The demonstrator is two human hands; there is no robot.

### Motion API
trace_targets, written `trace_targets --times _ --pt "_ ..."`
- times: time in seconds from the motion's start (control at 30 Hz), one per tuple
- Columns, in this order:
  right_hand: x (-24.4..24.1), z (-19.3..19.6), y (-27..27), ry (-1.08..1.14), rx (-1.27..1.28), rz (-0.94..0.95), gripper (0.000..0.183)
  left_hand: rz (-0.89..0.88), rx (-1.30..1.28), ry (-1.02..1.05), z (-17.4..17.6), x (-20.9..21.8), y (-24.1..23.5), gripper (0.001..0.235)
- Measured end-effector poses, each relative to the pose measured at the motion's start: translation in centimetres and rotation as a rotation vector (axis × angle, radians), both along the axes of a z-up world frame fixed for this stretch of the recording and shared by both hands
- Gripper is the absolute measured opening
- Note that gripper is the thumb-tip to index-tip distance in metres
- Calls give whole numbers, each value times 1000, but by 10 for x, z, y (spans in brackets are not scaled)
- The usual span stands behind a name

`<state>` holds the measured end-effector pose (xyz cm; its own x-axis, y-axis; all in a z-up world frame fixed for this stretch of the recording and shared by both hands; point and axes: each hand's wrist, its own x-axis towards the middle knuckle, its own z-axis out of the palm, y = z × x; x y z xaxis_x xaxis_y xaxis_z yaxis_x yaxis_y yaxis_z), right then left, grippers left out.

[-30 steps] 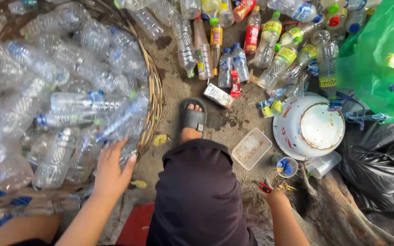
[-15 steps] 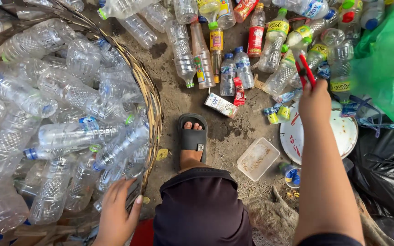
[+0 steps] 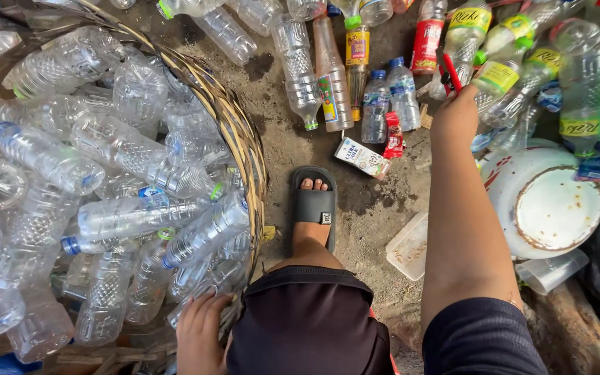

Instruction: The person uses a red utility knife to cut and peel labels off plastic bottles. They pick up bottles from a woven basket and the ground, remove the labels, and place the bottles back into the basket.

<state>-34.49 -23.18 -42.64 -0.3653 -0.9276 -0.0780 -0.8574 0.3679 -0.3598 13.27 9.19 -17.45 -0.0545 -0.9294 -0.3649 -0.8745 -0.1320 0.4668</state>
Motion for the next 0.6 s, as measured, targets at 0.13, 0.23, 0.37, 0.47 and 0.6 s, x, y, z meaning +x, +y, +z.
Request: trace_targets --times 0.13,0.23,0.37,0.47,0.6 --pt "5 -12 -1 49 3 4 16 9 31 -67 -7 2 7 52" --pt "4 -17 -2 46 -25 3 14 31 89 -80 -11 5 16 49" --pt "4 -13 -13 68 12 17 13 54 97 -149 -9 0 18 37" --pt "0 -16 -15 82 79 68 15 13 128 -103 -14 9 23 38" --pt "-4 -11 -25 155 197 113 19 20 172 -95 -12 7 20 38"
